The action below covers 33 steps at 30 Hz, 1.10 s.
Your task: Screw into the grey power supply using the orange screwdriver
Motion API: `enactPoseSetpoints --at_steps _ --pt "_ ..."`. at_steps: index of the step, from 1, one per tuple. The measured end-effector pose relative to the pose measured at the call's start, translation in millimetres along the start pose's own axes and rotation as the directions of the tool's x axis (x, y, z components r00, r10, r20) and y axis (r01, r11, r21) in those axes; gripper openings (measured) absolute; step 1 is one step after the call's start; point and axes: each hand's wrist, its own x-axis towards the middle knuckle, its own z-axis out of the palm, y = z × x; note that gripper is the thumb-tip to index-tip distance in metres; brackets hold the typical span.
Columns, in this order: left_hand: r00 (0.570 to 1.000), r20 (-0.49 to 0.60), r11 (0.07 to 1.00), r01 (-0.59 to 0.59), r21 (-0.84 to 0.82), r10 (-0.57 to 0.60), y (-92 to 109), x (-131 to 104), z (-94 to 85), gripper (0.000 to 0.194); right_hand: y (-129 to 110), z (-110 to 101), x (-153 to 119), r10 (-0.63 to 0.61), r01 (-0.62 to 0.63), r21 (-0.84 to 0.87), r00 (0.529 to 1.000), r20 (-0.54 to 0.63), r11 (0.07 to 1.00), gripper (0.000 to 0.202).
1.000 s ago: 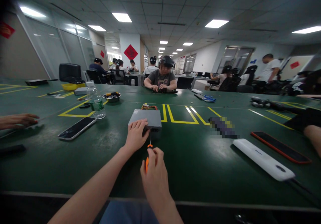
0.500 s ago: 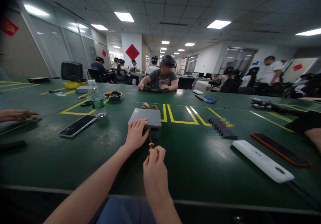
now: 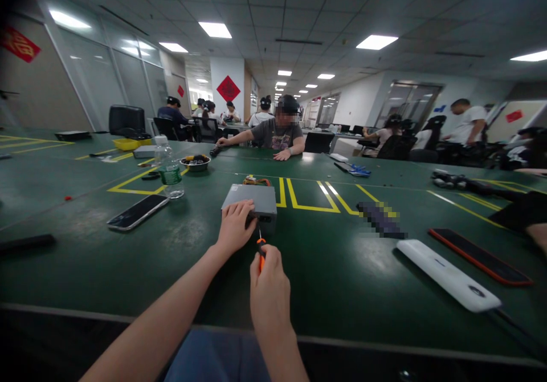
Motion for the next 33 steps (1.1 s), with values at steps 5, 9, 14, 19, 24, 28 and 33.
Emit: enactPoseSetpoints --at_steps 5,9,14,19,24,28,33 --pt "1.000 0.013 1.000 0.003 -0.002 -0.003 -1 0 0.6 0.026 -5 9 -5 -0.063 0.062 -0.028 0.997 -0.034 0.998 0.016" --pt "1.000 0.023 1.000 0.002 -0.003 -0.002 -2 1 0.8 0.025 0 6 -5 -0.122 0.119 -0.052 0.992 -0.042 0.991 0.021" --pt "1.000 0.024 1.000 -0.006 0.006 0.006 -2 2 0.2 0.024 13 -2 -3 -0.140 0.133 -0.099 0.988 -0.068 0.986 0.027" --pt "1.000 0.025 1.000 -0.010 0.015 0.010 -2 2 0.1 0.025 15 4 -7 -0.083 0.079 -0.072 0.995 -0.057 0.994 0.026" --pt "1.000 0.022 1.000 -0.013 0.013 0.013 -2 2 0.1 0.024 14 7 -7 -0.150 0.146 -0.041 0.984 -0.093 0.988 0.023" --pt "1.000 0.013 1.000 -0.016 0.009 0.016 -2 1 0.3 0.023 15 5 -8 -0.227 0.228 0.002 0.969 -0.095 0.974 0.025" --pt "1.000 0.005 1.000 -0.003 0.006 0.003 -1 1 0.1 0.024 16 0 -9 -0.216 0.221 0.005 0.958 -0.187 0.975 0.018"
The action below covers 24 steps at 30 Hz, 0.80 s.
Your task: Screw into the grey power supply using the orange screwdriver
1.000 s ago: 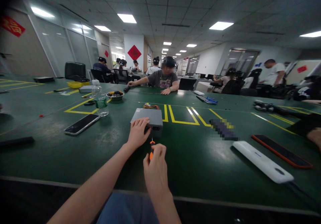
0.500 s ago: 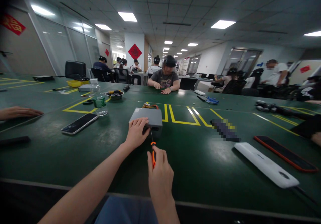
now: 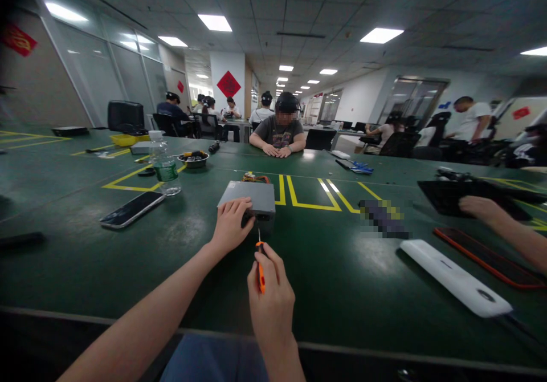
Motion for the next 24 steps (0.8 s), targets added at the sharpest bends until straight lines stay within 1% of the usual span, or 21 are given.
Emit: enactPoseSetpoints --at_steps 2,5,9,14,18,21,24 --pt "1.000 0.003 1.000 0.001 -0.001 -0.001 0 0 -0.3 0.024 1 -3 0 0.028 -0.030 -0.016 0.998 -0.064 0.999 0.016" --pt "1.000 0.008 1.000 -0.003 -0.002 0.003 -1 0 -0.5 0.024 4 -5 -1 0.081 -0.084 -0.027 0.993 -0.089 0.996 0.015" --pt "1.000 0.011 1.000 0.002 -0.003 -0.002 -1 0 0.1 0.024 7 -5 -1 0.108 -0.110 -0.022 0.993 -0.046 0.994 0.017" --pt "1.000 0.016 1.000 0.005 -0.005 -0.005 0 0 -0.1 0.024 6 -4 -1 0.136 -0.137 -0.034 0.991 -0.021 0.990 0.018" --pt "1.000 0.013 1.000 0.001 -0.017 -0.001 -1 0 -0.6 0.024 8 -4 -1 0.127 -0.127 -0.062 0.992 -0.002 0.990 0.020" --pt "1.000 0.017 1.000 0.004 -0.024 -0.003 -2 1 -0.5 0.024 15 -8 -1 0.103 -0.101 -0.121 0.995 0.010 0.987 0.023" --pt "1.000 0.029 1.000 0.010 -0.026 -0.009 -2 1 -0.2 0.024 26 -14 1 0.104 -0.091 -0.192 0.993 0.061 0.977 0.026"
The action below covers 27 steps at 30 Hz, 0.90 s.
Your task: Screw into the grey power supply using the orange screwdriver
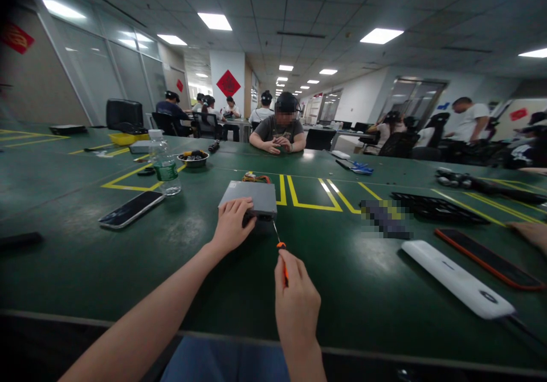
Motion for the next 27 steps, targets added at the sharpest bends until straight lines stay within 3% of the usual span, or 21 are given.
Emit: enactPoseSetpoints --at_steps 7,13,16,22,27 --pt "1.000 -0.007 1.000 0.002 0.003 -0.002 1 0 1.3 0.023 -8 3 -1 0.024 -0.023 -0.055 1.000 0.018 0.998 0.029" --pt "1.000 -0.001 1.000 -0.004 0.000 0.004 0 0 1.0 0.023 -8 -2 4 -0.108 0.101 -0.092 0.991 -0.077 0.991 0.019" --pt "1.000 0.007 1.000 -0.001 0.002 0.001 0 1 0.2 0.023 -2 -3 5 -0.049 0.040 -0.081 0.993 -0.109 0.996 0.020" --pt "1.000 0.001 1.000 0.001 0.000 -0.001 0 1 0.7 0.022 -9 1 1 0.034 -0.036 -0.036 0.999 -0.036 0.999 0.023" --pt "1.000 0.001 1.000 0.005 -0.001 -0.005 0 0 1.5 0.023 -13 3 -2 -0.076 0.080 0.074 0.996 -0.056 0.994 0.022"
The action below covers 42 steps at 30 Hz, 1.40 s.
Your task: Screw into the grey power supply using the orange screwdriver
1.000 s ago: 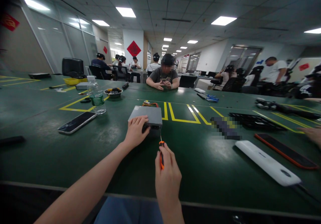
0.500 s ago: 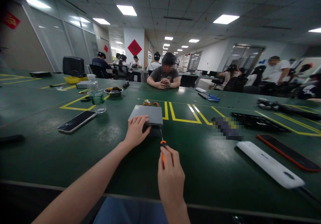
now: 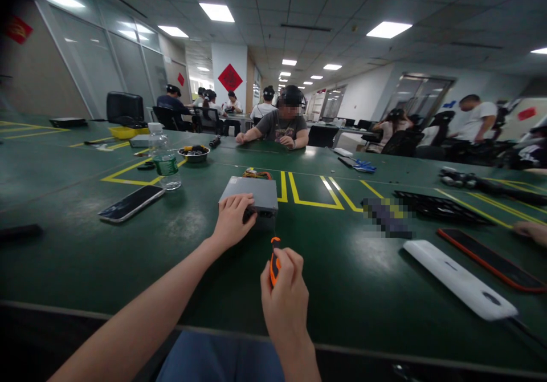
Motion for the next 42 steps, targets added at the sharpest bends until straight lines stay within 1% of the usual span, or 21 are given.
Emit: enactPoseSetpoints --at_steps 1,2,5,7,10,16,18,22,25,27,29,32,35,37,40,42 --pt "1.000 0.000 1.000 0.001 0.001 -0.001 -0.2 0.0 0.1 0.023 1.0 -0.5 -0.5 -0.008 0.008 0.008 1.000 0.006 1.000 0.022" --pt "1.000 -0.001 1.000 0.001 0.003 -0.001 -0.3 0.0 0.1 0.023 2.4 -1.4 -1.0 0.012 -0.012 0.007 1.000 0.008 1.000 0.022" --pt "1.000 -0.002 1.000 -0.003 0.004 0.003 -0.5 0.0 -0.1 0.023 7.0 -5.6 -1.2 0.153 -0.153 -0.019 0.988 -0.003 0.988 0.022" --pt "1.000 0.000 1.000 -0.003 0.004 0.003 -0.3 0.0 -0.3 0.023 8.3 -7.8 -0.1 0.195 -0.195 -0.027 0.981 0.007 0.980 0.027" --pt "1.000 0.010 1.000 0.000 0.005 0.000 0.4 0.0 -0.8 0.025 5.7 -7.6 2.1 0.165 -0.165 -0.020 0.986 0.016 0.986 0.029" --pt "1.000 0.012 1.000 -0.009 0.002 0.009 0.8 -0.1 -1.5 0.025 -1.3 -1.0 0.6 0.057 -0.058 0.022 0.998 0.026 0.998 0.021" --pt "1.000 0.008 1.000 -0.012 0.002 0.012 0.6 -0.1 -1.5 0.025 -0.3 -0.9 -1.0 0.047 -0.048 0.024 0.998 0.036 0.999 0.020" --pt "1.000 0.002 1.000 -0.015 0.000 0.015 0.1 -0.3 -1.1 0.025 4.6 -4.6 -3.7 0.128 -0.128 0.043 0.992 0.018 0.991 0.020" --pt "1.000 0.001 1.000 -0.011 -0.004 0.011 -0.1 -0.2 -0.8 0.024 6.2 -6.6 -3.2 0.186 -0.189 0.074 0.981 0.050 0.979 0.021" --pt "1.000 0.005 1.000 -0.007 -0.004 0.007 0.1 0.1 -0.9 0.023 5.3 -6.2 -1.2 0.191 -0.195 0.082 0.980 0.062 0.977 0.021" --pt "1.000 0.012 1.000 0.000 -0.003 0.000 0.5 0.6 -1.3 0.023 3.6 -4.6 1.1 0.183 -0.185 0.082 0.982 0.039 0.979 0.021" --pt "1.000 0.020 1.000 0.003 -0.003 -0.003 1.1 1.4 -1.7 0.022 1.8 -2.1 2.9 0.145 -0.144 0.091 0.989 -0.004 0.985 0.017" --pt "1.000 0.013 1.000 -0.004 -0.007 0.004 1.1 1.7 -1.6 0.022 2.6 -2.3 1.7 0.110 -0.111 0.112 0.994 0.009 0.987 0.015" --pt "1.000 0.008 1.000 -0.006 -0.005 0.006 0.4 1.5 -1.5 0.022 4.4 -4.3 0.0 0.130 -0.133 0.122 0.991 0.031 0.984 0.016" --pt "1.000 0.008 1.000 -0.009 0.003 0.009 -1.2 0.8 -1.0 0.022 7.0 -7.8 -1.7 0.211 -0.217 0.135 0.976 0.052 0.967 0.017" --pt "1.000 0.005 1.000 -0.010 0.009 0.010 -2.0 0.5 -0.5 0.022 7.5 -8.4 -1.1 0.225 -0.231 0.123 0.973 0.055 0.965 0.020"
